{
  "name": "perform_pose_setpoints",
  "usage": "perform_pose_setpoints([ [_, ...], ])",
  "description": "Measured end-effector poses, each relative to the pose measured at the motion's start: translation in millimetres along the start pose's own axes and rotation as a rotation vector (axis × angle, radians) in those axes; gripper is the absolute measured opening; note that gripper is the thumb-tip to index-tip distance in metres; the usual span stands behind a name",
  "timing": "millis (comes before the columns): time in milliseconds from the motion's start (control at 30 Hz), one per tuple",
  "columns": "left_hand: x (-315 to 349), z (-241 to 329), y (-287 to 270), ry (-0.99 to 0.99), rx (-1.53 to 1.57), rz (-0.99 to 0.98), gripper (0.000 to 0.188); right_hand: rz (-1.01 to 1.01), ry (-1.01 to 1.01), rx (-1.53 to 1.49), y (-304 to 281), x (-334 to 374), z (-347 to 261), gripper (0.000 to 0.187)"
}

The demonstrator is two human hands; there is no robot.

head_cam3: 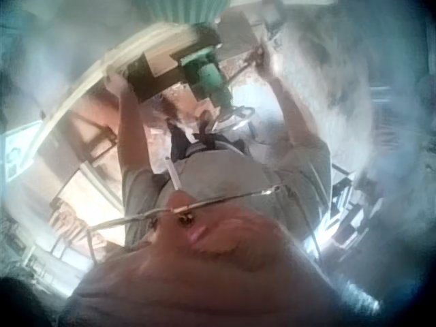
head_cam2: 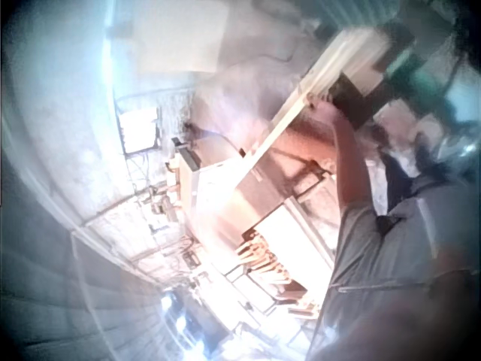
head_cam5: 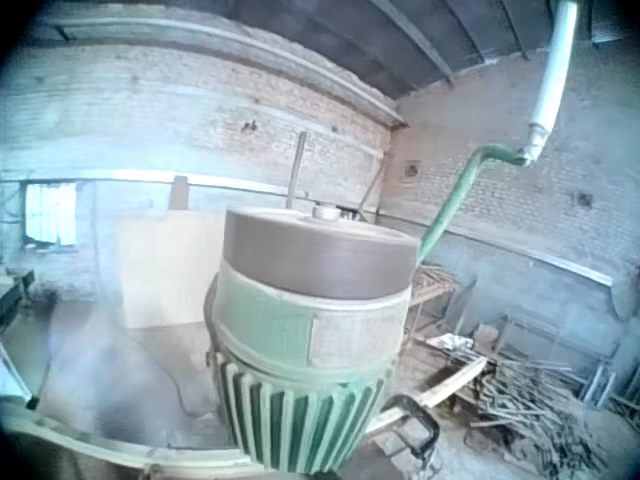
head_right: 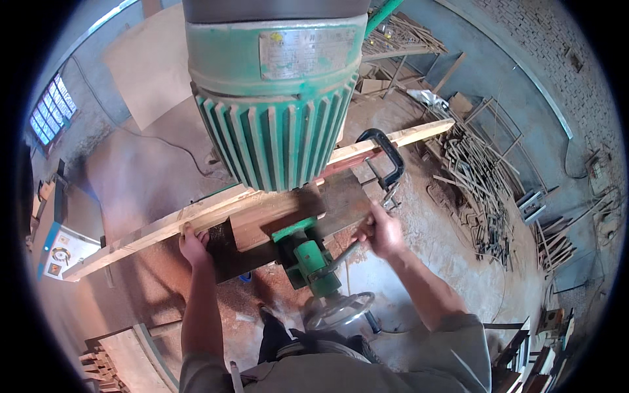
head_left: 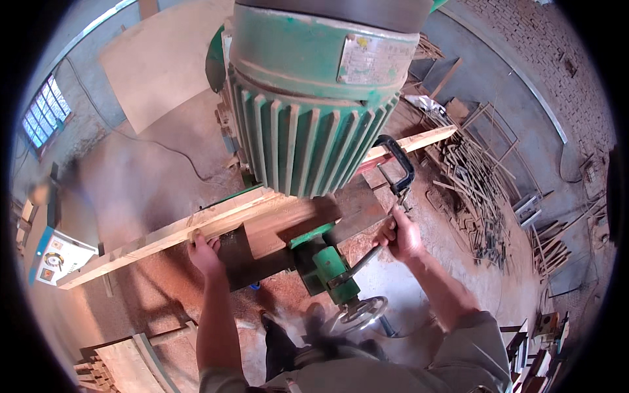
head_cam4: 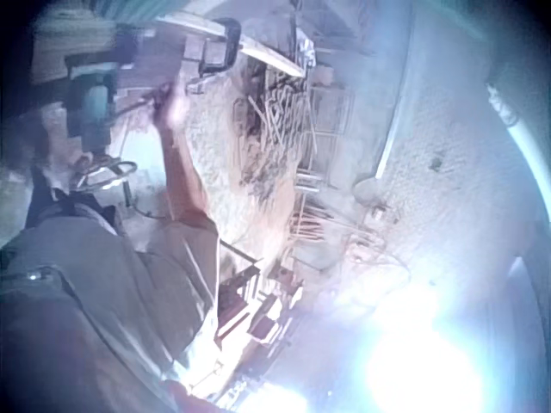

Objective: The person operates a green mortising machine to cut rectangular holes into wooden planks. They repeatedly position each plank under the cutter, lower the machine to cut, and then stack the finished pieces on a nearby table.

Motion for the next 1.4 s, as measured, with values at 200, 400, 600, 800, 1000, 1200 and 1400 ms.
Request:
perform_pose_setpoints([
  [200,-9.4,17.2,-18.8,-0.104,0.172,0.022,0.027,0.423,-0.182,0.542,-105.2,31.7,10.2,0.033],
  [400,-24.6,89.2,-145.7,-0.051,0.310,-0.030,0.019,0.506,-0.166,0.445,-143.8,71.4,16.5,0.029],
  [600,25.3,81.6,-211.6,-0.189,0.344,-0.117,0.018,0.499,-0.279,0.413,-135.5,118.7,29.3,0.028],
  [800,75.4,43.4,-172.3,-0.189,0.229,-0.535,0.020,0.408,-0.193,0.604,-21.4,233.7,33.7,0.015],
  [1000,175.1,-31.3,-130.1,-0.538,0.038,-0.872,0.023,0.112,-0.358,0.440,47.6,306.9,129.4,0.049],
  [1200,343.7,-61.1,-138.5,-1.005,-0.082,-1.232,0.029,0.516,-0.453,-0.065,20.6,390.6,174.0,0.053],
  [1400,461.3,-53.8,-150.3,0.137,-1.187,-1.900,0.052,0.836,-0.536,-0.231,-26.0,484.6,193.7,0.046],
])
Point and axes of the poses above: each hand's wrist, its own x-axis away from the middle knuckle, its own y-axis out of the palm, z = x × y, the point moved 4 cm from there along -x, towards the middle knuckle, and after that the axes turned 5 degrees about -y, right-handed, at the moved point
